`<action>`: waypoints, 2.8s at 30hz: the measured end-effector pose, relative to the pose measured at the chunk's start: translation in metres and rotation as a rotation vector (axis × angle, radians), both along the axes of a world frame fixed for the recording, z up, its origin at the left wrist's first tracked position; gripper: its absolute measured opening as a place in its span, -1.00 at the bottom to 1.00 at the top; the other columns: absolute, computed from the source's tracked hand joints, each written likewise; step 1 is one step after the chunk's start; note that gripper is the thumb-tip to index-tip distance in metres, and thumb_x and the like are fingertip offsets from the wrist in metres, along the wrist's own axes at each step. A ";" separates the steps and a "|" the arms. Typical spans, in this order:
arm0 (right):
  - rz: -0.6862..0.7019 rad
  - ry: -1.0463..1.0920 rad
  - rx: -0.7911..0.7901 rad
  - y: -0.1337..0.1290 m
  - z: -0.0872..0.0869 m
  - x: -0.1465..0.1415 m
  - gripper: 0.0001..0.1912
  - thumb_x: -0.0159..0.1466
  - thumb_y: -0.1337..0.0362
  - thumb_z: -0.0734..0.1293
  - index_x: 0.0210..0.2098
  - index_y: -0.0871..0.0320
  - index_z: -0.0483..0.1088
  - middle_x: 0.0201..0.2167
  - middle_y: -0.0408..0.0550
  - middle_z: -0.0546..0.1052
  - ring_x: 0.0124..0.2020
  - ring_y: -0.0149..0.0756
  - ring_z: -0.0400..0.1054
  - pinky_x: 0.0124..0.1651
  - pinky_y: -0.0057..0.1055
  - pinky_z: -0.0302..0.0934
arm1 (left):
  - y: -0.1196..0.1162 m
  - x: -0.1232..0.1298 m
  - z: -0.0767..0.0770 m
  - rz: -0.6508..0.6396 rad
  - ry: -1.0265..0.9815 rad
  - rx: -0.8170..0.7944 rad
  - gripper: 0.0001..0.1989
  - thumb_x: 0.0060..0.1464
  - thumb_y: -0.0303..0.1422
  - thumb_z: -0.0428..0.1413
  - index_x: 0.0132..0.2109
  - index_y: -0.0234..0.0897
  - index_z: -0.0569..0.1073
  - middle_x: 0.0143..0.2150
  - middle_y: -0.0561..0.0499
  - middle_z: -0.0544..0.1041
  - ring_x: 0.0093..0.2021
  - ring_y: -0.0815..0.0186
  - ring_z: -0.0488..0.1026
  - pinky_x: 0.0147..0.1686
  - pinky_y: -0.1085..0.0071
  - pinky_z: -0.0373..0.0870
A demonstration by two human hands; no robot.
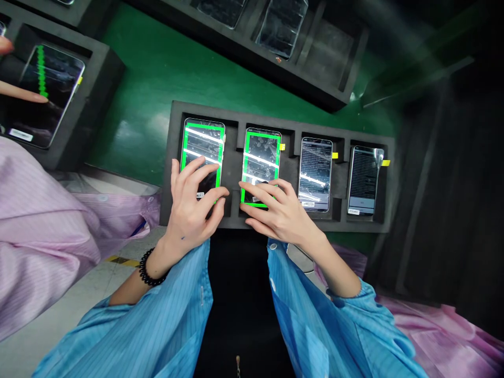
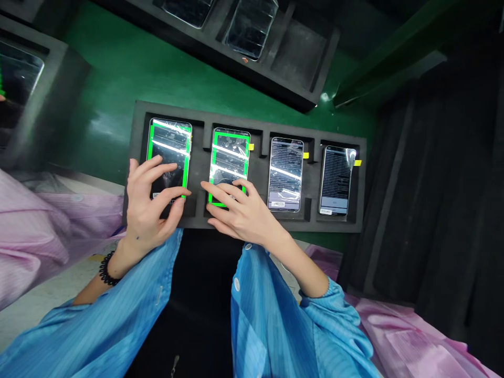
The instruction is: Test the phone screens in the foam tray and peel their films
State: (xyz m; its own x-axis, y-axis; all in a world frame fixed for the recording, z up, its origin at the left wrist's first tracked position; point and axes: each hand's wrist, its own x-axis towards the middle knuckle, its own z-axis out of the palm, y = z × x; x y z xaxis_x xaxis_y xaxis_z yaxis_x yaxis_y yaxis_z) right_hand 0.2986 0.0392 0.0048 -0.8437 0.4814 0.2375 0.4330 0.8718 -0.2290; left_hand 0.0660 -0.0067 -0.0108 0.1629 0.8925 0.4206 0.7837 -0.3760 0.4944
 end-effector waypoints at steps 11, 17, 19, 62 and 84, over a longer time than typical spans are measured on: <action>-0.305 0.287 -0.087 -0.002 0.003 0.014 -0.60 0.48 0.18 0.08 0.12 0.07 0.45 0.17 0.10 0.47 0.10 -0.10 0.38 0.10 -0.07 0.24 | -0.007 -0.012 0.000 0.107 -0.164 0.174 -0.76 0.18 -0.48 0.01 -0.10 -0.10 0.48 0.10 0.00 0.51 0.27 0.08 0.39 0.40 -0.25 0.12; -0.105 0.125 -0.127 -0.001 0.008 -0.017 -0.70 0.43 0.19 0.22 0.02 0.07 0.53 0.30 0.06 0.38 0.17 -0.10 0.30 0.32 0.01 0.09 | -0.011 -0.020 -0.007 0.355 -0.244 0.210 -0.73 0.27 -0.43 -0.15 -0.12 -0.23 0.45 0.01 -0.03 0.53 0.18 0.11 0.45 0.30 -0.15 0.34; -0.035 0.062 -0.103 0.000 0.008 -0.031 -0.70 0.43 0.17 0.24 0.03 0.09 0.52 0.34 0.08 0.34 0.19 -0.11 0.29 0.38 0.03 0.01 | -0.011 -0.018 -0.008 0.381 -0.233 0.219 -0.71 0.27 -0.41 -0.19 -0.12 -0.25 0.43 -0.01 -0.05 0.53 0.17 0.10 0.46 0.27 -0.16 0.36; 0.141 -0.096 -0.046 0.010 0.004 -0.093 -0.61 0.44 0.15 0.22 0.14 0.19 0.43 0.39 0.15 0.25 0.26 -0.05 0.26 0.42 0.19 -0.01 | -0.003 -0.015 -0.025 0.388 -0.540 0.439 -0.67 0.22 -0.36 -0.13 -0.14 -0.21 0.55 -0.10 -0.08 0.53 0.07 0.14 0.47 0.24 -0.07 0.32; 0.141 -0.017 -0.050 0.018 0.008 -0.103 -0.68 0.46 0.17 0.19 0.00 0.19 0.49 0.38 0.18 0.26 0.27 -0.07 0.27 0.41 0.17 -0.03 | -0.005 -0.016 -0.028 0.437 -0.509 0.415 -0.65 0.21 -0.30 -0.15 -0.13 -0.09 0.54 -0.09 -0.04 0.51 0.06 0.13 0.48 0.23 -0.09 0.35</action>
State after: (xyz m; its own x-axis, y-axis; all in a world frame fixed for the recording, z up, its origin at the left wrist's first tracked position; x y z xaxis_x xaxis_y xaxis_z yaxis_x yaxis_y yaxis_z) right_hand 0.1956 0.0571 0.0128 -0.9076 0.3684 0.2014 0.3110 0.9121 -0.2670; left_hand 0.0498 -0.0119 -0.0385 -0.4687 0.5845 0.6623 0.6184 -0.3183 0.7186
